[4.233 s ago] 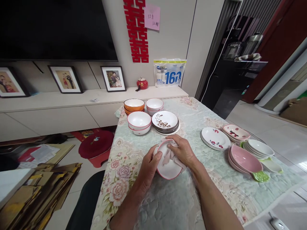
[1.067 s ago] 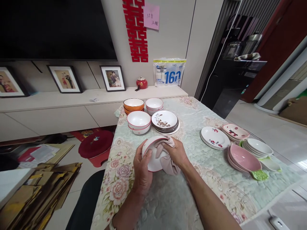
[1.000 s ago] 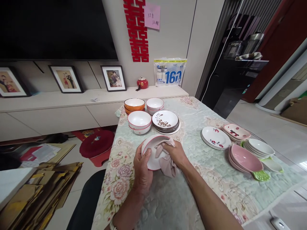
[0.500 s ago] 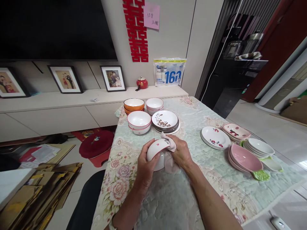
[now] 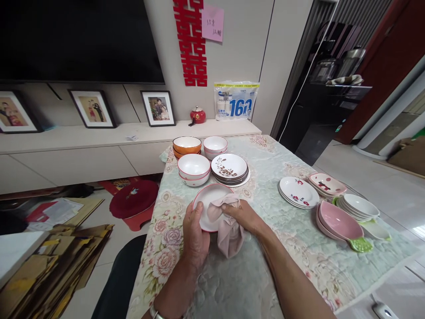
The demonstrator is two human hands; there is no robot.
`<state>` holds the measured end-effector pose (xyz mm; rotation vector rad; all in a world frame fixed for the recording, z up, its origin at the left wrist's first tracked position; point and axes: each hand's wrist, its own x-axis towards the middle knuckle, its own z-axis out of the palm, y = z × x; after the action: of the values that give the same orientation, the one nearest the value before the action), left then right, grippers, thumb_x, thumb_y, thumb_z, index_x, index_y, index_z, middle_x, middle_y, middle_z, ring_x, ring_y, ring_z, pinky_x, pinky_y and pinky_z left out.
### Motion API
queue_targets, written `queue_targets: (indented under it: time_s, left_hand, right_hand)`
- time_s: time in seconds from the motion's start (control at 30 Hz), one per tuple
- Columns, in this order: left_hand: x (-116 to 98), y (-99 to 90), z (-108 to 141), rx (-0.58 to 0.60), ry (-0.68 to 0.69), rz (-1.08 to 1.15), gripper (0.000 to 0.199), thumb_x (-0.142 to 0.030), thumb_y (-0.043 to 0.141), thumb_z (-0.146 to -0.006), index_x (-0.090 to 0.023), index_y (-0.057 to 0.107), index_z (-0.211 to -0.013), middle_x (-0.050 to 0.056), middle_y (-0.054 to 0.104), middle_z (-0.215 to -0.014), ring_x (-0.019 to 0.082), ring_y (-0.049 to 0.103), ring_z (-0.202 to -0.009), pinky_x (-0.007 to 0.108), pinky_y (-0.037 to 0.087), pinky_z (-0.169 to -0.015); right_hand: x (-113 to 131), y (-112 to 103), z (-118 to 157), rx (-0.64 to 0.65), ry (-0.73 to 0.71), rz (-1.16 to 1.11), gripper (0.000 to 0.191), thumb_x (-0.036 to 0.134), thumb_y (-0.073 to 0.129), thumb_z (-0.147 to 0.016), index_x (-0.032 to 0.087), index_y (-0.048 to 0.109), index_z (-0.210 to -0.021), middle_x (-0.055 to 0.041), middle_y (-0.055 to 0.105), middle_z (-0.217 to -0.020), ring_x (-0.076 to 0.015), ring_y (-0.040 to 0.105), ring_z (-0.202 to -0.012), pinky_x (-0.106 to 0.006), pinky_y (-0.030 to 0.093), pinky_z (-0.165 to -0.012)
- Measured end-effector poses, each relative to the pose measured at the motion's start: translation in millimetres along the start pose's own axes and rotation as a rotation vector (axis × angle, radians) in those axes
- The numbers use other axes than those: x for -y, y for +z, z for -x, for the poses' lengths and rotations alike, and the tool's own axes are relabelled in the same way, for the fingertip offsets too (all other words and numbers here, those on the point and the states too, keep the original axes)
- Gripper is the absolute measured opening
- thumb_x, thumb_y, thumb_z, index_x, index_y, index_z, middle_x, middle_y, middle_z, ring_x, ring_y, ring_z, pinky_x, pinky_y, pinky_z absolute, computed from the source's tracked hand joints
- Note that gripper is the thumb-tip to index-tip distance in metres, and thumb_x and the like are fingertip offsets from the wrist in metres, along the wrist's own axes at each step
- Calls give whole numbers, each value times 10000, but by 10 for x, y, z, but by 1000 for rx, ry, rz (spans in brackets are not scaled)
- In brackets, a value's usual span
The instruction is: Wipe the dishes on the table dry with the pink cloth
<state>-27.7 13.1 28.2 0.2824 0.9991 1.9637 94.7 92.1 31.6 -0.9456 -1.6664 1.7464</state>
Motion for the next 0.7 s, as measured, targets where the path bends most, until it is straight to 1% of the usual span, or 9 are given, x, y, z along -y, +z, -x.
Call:
queue_targets:
  time_s: [0.07, 0.13, 0.17, 0.23, 0.33, 0.43, 0.53, 0.63, 0.7]
  left_hand:
    - [-2, 9, 2, -28, -22, 17, 460, -391, 679, -799, -188, 573, -1199, 86, 681, -1132, 245, 673, -1019, 378, 539, -870]
    - [3, 17, -4, -42, -39, 37, 440, -389, 675, -800, -182, 583, -1178, 84, 694, -1098, 243, 682, -995, 378, 544, -857]
    - [7, 18, -11, -49, -47, 46, 423, -388, 668, -806, -179, 590, -1165, 85, 699, -1089, 243, 681, -996, 376, 543, -857]
    - [16, 18, -30, -73, -68, 59, 403, -393, 647, -822, -182, 597, -1161, 90, 700, -1099, 248, 670, -1028, 376, 541, -867]
    - [32, 19, -48, -113, -129, 79, 423, -398, 630, -826, -194, 590, -1195, 98, 680, -1180, 258, 641, -1101, 371, 542, -876]
    - [50, 33, -27, -94, -222, 86, 443, -403, 626, -824, -187, 583, -1208, 107, 665, -1214, 264, 636, -1106, 366, 555, -846]
    - [62, 46, 30, -11, -234, 2, 434, -426, 624, -832, -175, 587, -1184, 106, 669, -1177, 259, 636, -1081, 351, 552, -831]
    - [55, 46, 94, 77, -197, -111, 448, -478, 610, -847, -185, 583, -1185, 110, 659, -1167, 257, 623, -1091, 339, 539, -840]
    - [51, 39, 122, 121, -205, -166, 472, -524, 590, -850, -200, 585, -1194, 124, 651, -1178, 261, 627, -1079, 342, 539, -833]
  right_hand:
    - [30, -74, 40, 82, 3, -6, 463, 448, 721, -759, 159, 688, -1120, -76, 732, -1080, -261, 655, -1016, -397, 507, -911]
    - [52, -159, 74, 110, 28, -72, 484, 440, 746, -742, 177, 684, -1144, -80, 729, -1112, -265, 661, -1030, -407, 510, -923]
    - [57, -202, 83, 89, 43, -120, 490, 441, 758, -729, 182, 687, -1139, -85, 734, -1103, -270, 672, -1013, -412, 521, -907]
    - [53, -277, 77, -15, 51, -210, 495, 456, 768, -715, 193, 691, -1128, -92, 748, -1066, -278, 697, -961, -419, 548, -855]
    - [35, -332, 23, -201, -14, -255, 535, 482, 763, -720, 210, 670, -1170, -95, 743, -1097, -285, 699, -976, -434, 546, -872]
    - [34, -282, -17, -252, -84, -227, 586, 526, 750, -722, 212, 651, -1207, -103, 727, -1147, -299, 687, -1019, -450, 533, -906]
    - [57, -173, -7, -207, -72, -229, 604, 615, 640, -786, 225, 627, -1248, -108, 744, -1090, -302, 698, -998, -449, 544, -879]
    - [85, -115, 16, -186, -37, -201, 630, 691, 425, -875, 221, 630, -1240, -113, 761, -1009, -292, 708, -977, -433, 551, -851]
    - [98, -127, 17, -211, -42, -153, 695, 715, 276, -904, 211, 662, -1188, -115, 768, -943, -290, 712, -966, -425, 553, -831]
